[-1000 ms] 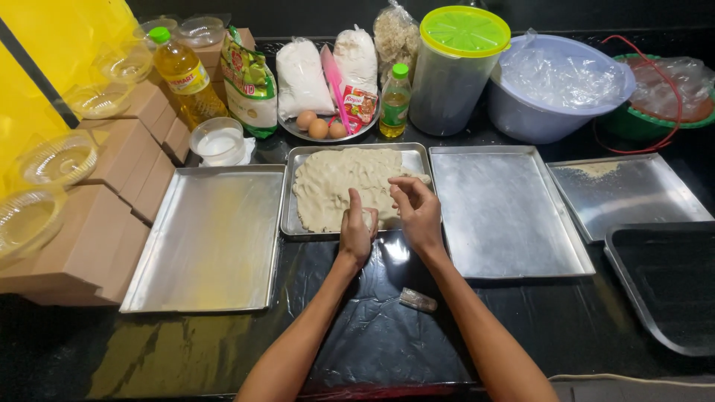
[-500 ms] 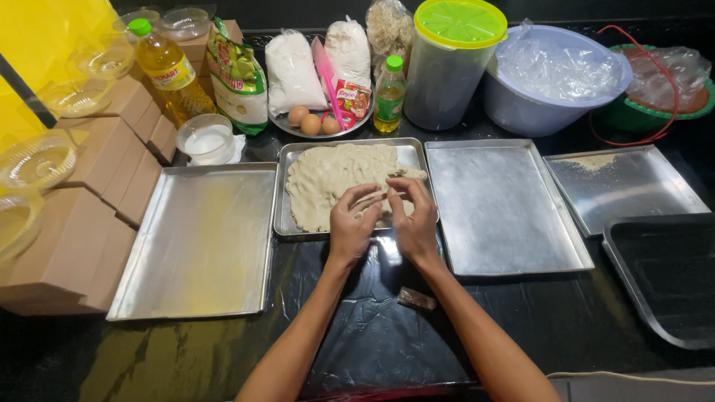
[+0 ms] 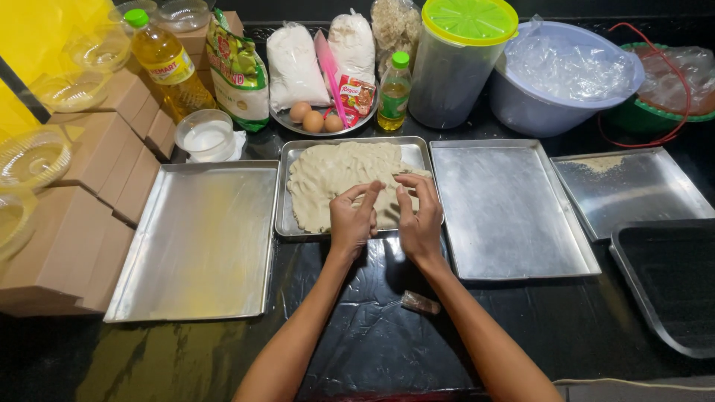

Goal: Preparing and shaping pastry dough by hand on a metal tray.

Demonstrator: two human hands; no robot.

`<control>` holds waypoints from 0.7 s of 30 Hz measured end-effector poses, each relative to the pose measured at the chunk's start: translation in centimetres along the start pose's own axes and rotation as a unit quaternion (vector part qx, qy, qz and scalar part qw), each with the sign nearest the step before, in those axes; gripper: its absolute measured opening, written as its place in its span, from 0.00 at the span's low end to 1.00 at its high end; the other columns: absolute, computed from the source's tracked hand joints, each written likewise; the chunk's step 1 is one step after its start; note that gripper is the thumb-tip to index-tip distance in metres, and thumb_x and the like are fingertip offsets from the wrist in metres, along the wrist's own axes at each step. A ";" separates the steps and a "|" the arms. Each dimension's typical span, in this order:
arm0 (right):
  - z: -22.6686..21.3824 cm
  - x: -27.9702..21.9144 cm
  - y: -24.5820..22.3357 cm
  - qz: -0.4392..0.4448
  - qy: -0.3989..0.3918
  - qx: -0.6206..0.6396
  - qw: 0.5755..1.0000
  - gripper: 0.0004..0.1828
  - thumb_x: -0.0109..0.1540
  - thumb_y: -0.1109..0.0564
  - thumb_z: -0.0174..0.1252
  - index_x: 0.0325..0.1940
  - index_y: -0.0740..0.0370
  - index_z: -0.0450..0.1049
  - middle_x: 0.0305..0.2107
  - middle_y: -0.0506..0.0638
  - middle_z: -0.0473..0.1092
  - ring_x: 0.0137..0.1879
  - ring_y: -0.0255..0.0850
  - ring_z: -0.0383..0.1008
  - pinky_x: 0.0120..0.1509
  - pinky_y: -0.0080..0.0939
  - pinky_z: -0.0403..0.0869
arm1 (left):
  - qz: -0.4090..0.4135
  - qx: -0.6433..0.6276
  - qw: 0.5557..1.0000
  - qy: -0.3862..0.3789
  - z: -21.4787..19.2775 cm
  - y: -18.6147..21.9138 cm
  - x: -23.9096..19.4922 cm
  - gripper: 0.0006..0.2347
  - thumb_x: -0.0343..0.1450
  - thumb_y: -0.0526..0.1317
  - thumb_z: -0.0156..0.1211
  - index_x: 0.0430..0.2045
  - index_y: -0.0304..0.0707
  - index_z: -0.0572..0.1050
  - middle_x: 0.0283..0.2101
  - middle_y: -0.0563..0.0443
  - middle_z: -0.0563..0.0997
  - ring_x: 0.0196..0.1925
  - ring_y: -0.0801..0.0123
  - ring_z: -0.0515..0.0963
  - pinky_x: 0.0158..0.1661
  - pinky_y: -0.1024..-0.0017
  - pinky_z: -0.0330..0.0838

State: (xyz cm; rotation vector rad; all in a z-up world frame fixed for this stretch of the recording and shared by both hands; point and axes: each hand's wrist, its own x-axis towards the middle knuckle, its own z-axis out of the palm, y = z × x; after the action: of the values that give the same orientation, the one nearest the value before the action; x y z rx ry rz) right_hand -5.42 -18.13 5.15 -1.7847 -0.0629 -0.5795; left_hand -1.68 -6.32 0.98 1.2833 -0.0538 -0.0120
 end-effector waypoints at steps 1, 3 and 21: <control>0.3 0.1 0.3 0.001 0.000 -0.001 1.000 0.14 0.66 0.55 0.50 0.50 0.65 0.75 0.51 0.54 0.70 0.55 0.44 0.74 0.51 0.41 0.80 | -0.001 0.000 1.000 0.000 -0.4 -0.7 0.6 0.12 0.75 0.43 0.61 0.38 0.30 0.82 0.14 0.51 0.68 0.11 0.78 0.63 0.12 0.78 0.57; 0.8 0.4 0.9 -0.064 -0.009 -0.048 0.997 0.15 0.67 0.56 0.51 0.52 0.66 0.75 0.52 0.58 0.72 0.55 0.49 0.75 0.59 0.45 0.75 | 0.020 -0.083 0.996 0.003 -1.2 -2.0 1.8 0.26 0.80 0.56 0.46 0.20 0.32 0.76 0.10 0.54 0.62 0.07 0.78 0.58 0.10 0.78 0.49; 2.2 0.8 1.0 -0.279 -0.027 -0.082 0.956 0.12 0.70 0.59 0.54 0.37 0.68 0.79 0.34 0.58 0.78 0.40 0.48 0.79 0.45 0.44 0.76 | -0.169 -0.190 0.948 -0.191 -2.3 2.5 0.1 0.48 0.67 0.76 0.32 0.73 0.36 0.38 0.66 0.33 0.67 0.61 0.55 0.72 0.58 0.62 0.64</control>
State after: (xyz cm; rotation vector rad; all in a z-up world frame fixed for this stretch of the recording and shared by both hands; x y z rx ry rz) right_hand -3.63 -16.60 4.18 -1.9482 -0.5854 -0.9584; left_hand -1.55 -3.44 2.75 0.8751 -0.1553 -0.5438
